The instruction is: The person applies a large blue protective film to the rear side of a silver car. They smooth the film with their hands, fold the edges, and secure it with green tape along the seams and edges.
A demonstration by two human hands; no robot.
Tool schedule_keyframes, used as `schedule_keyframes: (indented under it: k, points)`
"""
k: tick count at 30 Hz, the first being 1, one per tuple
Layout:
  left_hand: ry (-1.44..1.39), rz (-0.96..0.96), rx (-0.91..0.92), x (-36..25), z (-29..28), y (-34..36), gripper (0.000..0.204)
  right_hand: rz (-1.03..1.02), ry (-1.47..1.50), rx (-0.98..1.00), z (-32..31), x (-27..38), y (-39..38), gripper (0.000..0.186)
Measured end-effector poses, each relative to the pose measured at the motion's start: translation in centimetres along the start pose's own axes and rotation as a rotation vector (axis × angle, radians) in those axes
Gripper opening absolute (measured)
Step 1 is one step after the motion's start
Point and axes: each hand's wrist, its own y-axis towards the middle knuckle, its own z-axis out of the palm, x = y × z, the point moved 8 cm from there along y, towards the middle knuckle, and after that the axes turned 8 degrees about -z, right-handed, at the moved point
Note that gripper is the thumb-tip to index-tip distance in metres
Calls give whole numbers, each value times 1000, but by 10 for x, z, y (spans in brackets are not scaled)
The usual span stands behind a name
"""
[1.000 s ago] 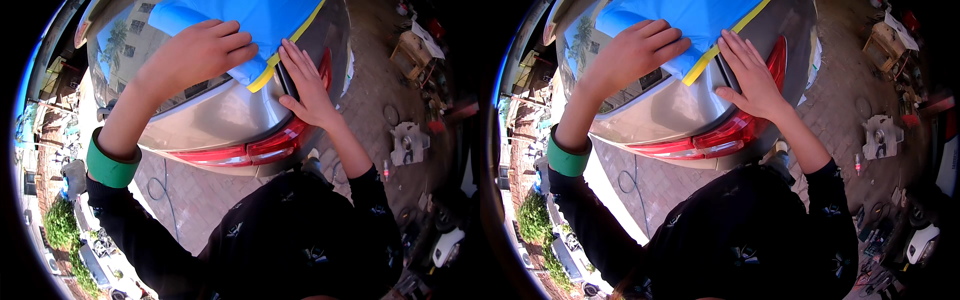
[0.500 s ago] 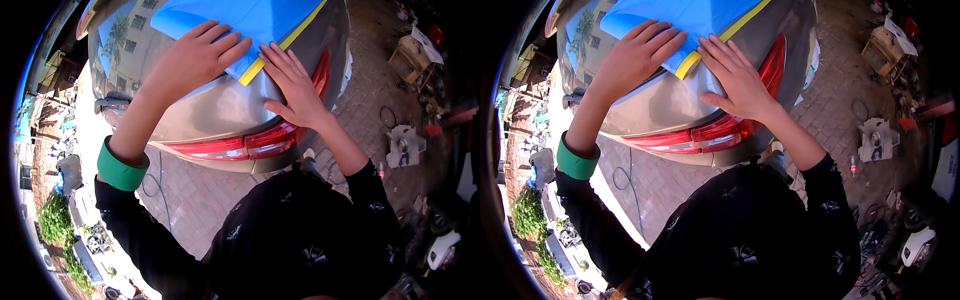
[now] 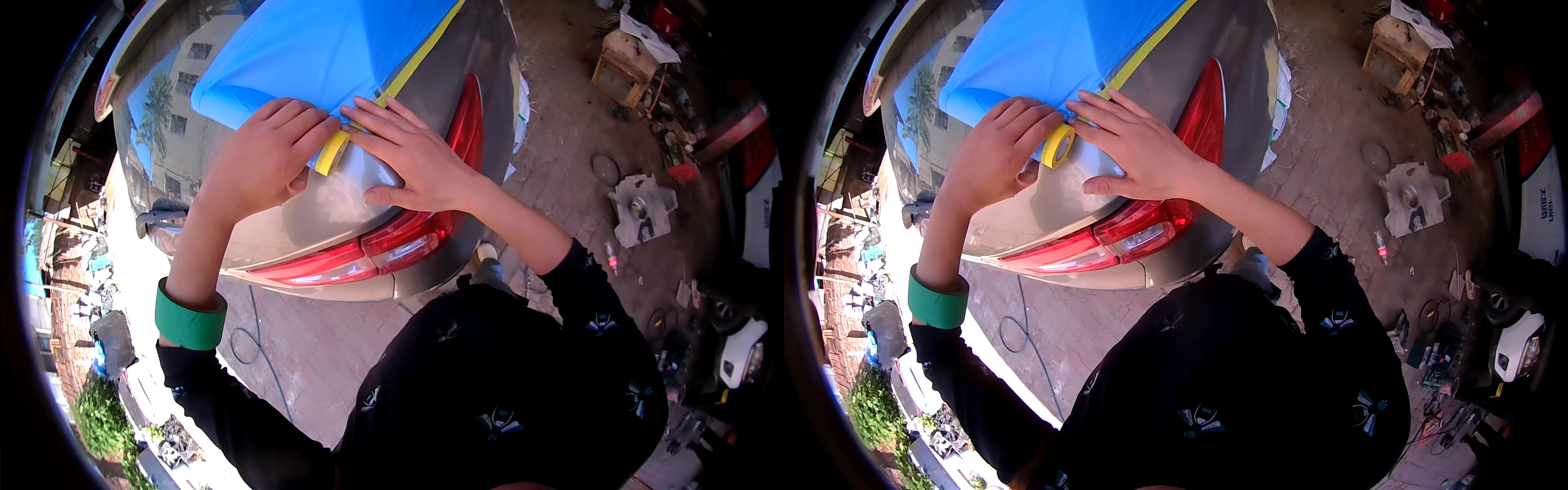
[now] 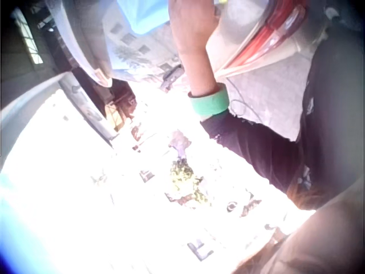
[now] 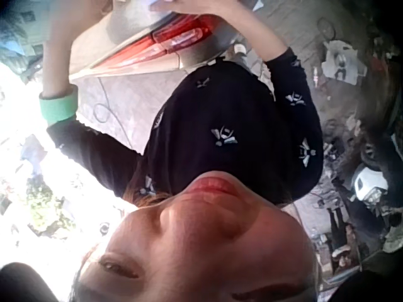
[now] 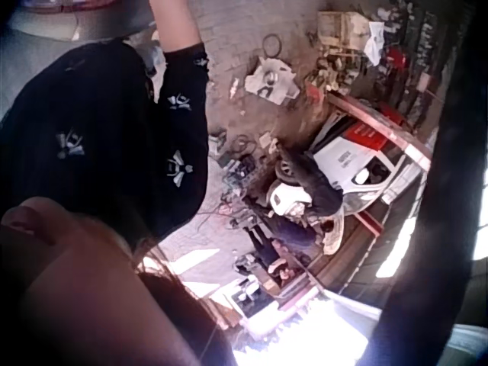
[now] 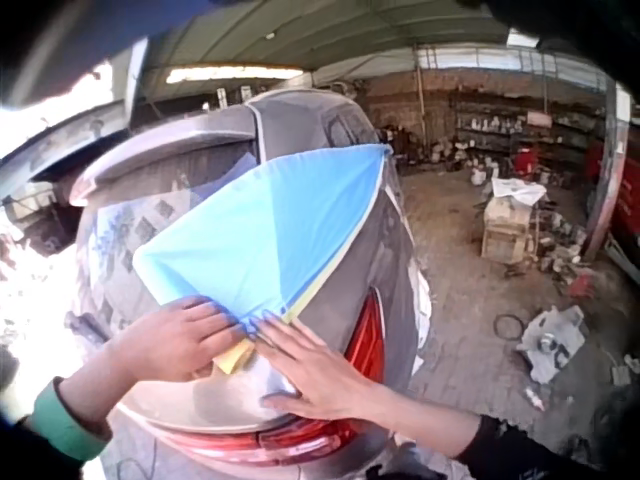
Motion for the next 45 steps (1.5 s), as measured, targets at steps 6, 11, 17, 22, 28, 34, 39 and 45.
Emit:
schedule_keyframes:
  k: [6,11,17,22,28,34,39,45]
  points:
    - [-261,-119,-167,4,-16,-2,37,-6,26,61,3,3,4,84]
    - [-201,-327,-352,11,-4,-5,14,-57,38,75,10,15,10,85]
    - [-238,-693,-569,18,2,-31,8,-67,46,135,13,21,15,88]
    - [-111,-928,-704,20,1,-51,32,-89,66,198,18,25,20,89]
    - [-770,-1504,-1135,67,54,-114,104,-118,55,235,19,37,28,90]
    - [-1231,-1463,-1231,98,54,-102,105,-150,0,274,21,37,32,87]
    - [-937,-1517,-1028,146,51,-105,98,-221,24,303,18,38,37,81]
    - [-836,-1536,-910,165,49,-104,65,-278,82,171,-3,3,86,51]
